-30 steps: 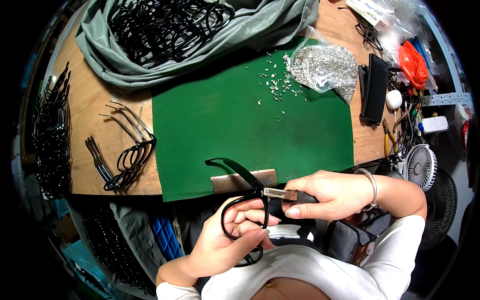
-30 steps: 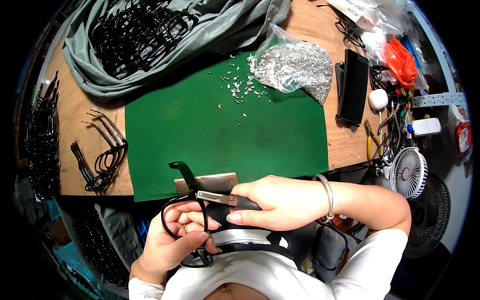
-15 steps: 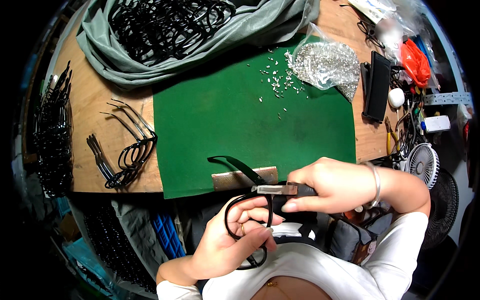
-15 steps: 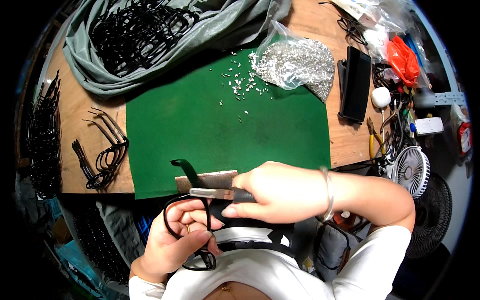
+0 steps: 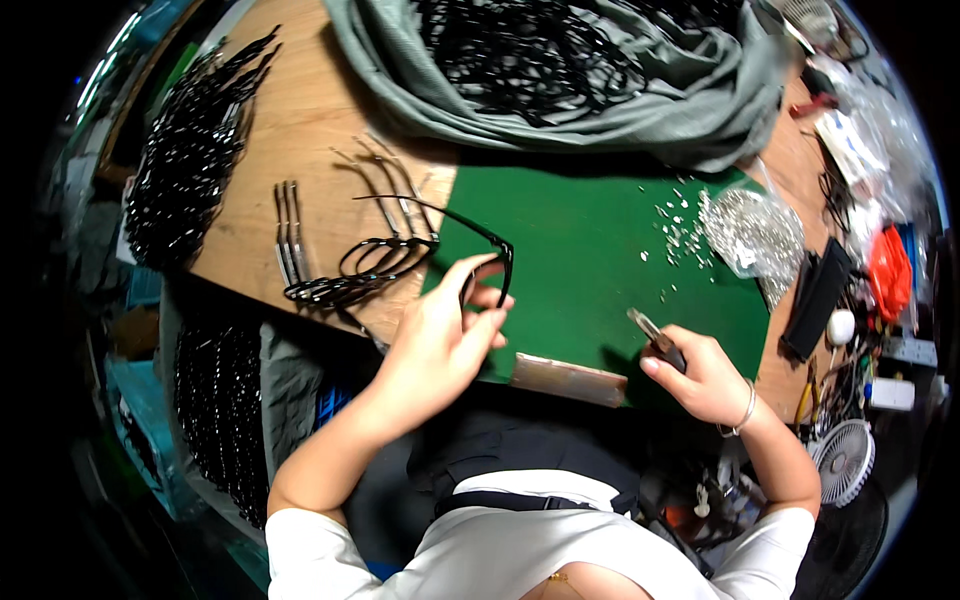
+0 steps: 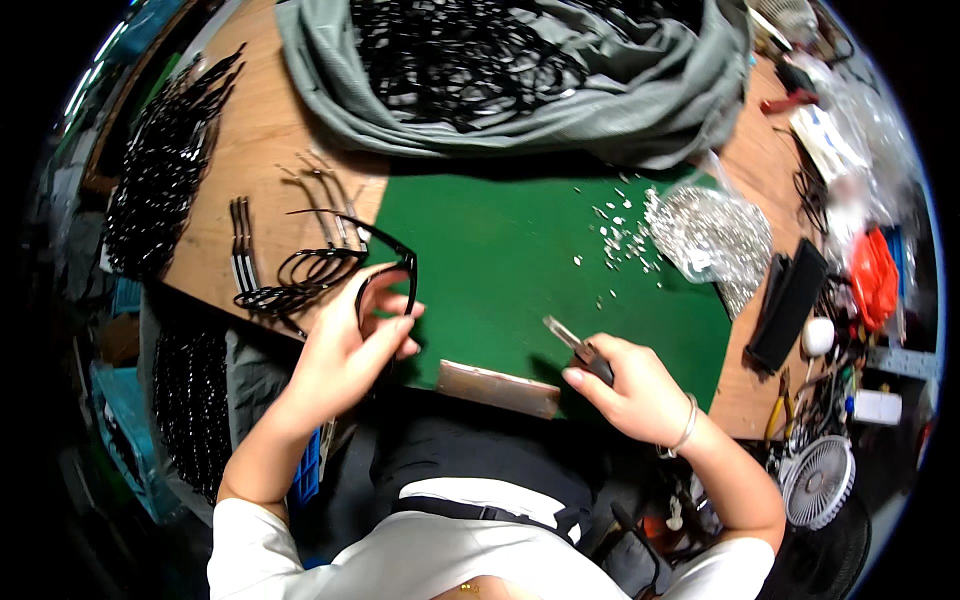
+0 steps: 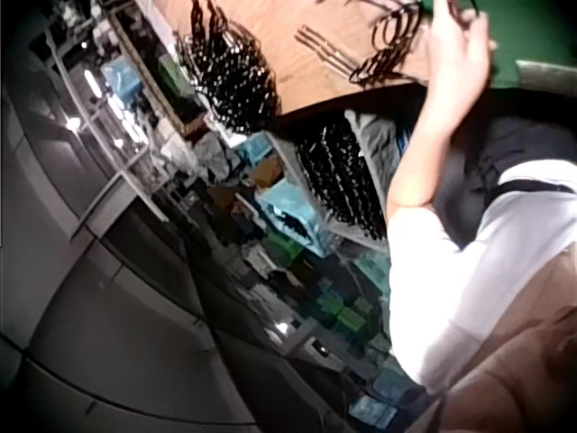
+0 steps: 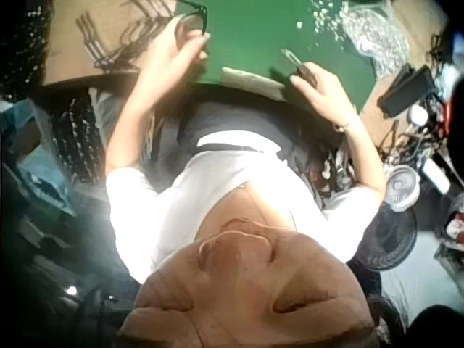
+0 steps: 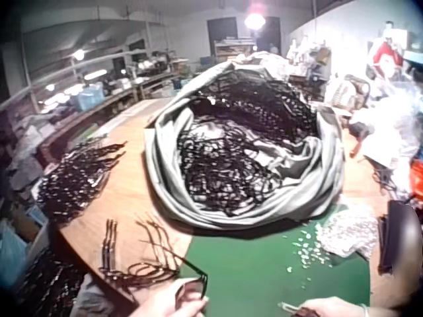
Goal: The person repeatedly picks up black eyeglass frames from a pile and uses pliers to press or adjust the bridge area. Finished frames are placed on the table. The workspace includes a green mat, loose screws, and a small fan.
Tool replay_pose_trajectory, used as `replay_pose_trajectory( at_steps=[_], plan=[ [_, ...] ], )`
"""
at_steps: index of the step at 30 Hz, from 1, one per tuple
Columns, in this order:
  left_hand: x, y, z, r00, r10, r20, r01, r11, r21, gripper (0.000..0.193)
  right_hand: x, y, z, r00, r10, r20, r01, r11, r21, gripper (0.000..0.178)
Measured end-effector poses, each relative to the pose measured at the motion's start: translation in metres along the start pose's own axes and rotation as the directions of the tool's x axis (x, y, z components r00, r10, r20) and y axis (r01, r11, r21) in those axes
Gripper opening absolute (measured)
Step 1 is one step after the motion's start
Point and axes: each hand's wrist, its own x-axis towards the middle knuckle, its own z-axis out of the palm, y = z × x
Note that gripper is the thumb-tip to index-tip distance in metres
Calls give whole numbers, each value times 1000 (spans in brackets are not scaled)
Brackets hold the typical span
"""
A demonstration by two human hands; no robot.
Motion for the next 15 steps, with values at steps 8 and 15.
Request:
replay_pose_trajectory(
  at_steps=[8, 15],
  plan=[
    [10, -23, -63, 924, 354, -141, 86, 167, 982, 28, 9, -4, 1, 999, -22, 35, 22, 1000, 11, 26],
    [27, -12, -98, 967, 251, 53, -120, 263, 957, 51, 2, 13, -18, 950, -251, -186, 195, 941, -277, 25]
  ],
)
